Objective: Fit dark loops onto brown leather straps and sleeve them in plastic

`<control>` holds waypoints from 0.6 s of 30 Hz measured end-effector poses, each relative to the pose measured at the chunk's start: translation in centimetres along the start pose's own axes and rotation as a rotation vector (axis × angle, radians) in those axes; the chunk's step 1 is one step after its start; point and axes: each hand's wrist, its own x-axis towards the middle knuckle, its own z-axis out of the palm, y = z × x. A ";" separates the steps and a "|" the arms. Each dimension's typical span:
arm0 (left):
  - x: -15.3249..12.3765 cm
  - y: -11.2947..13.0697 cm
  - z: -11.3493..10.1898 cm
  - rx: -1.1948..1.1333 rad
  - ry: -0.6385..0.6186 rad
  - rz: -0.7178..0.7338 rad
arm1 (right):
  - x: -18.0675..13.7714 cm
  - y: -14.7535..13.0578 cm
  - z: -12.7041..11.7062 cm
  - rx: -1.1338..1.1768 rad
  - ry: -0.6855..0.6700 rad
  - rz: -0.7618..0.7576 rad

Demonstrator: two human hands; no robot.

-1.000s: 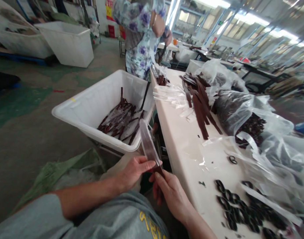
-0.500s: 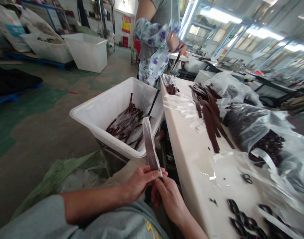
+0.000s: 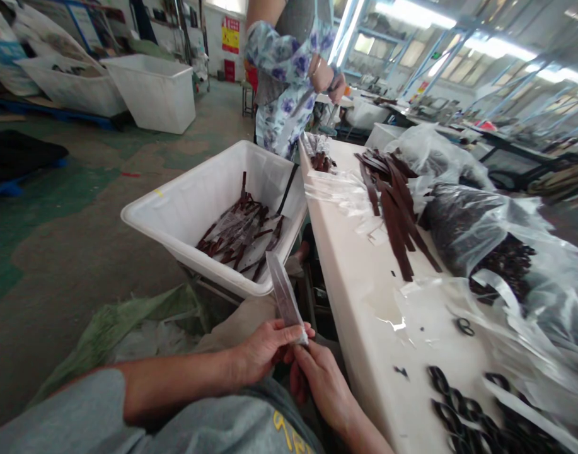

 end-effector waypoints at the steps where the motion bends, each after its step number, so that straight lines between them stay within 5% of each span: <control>1: 0.3 0.4 -0.2 -0.029 0.009 0.005 | -0.3 0.0 0.0 0.003 -0.010 0.014; 6: 1.8 2.9 -0.8 -0.125 0.219 0.097 | -1.4 1.3 -0.1 0.002 -0.048 0.089; 13: -0.4 -0.1 0.5 0.015 0.039 0.023 | -0.9 0.8 -0.4 -0.015 0.008 0.079; 18: 1.4 2.5 -1.0 -0.134 0.250 0.082 | -2.0 1.9 -0.4 -0.030 -0.037 0.116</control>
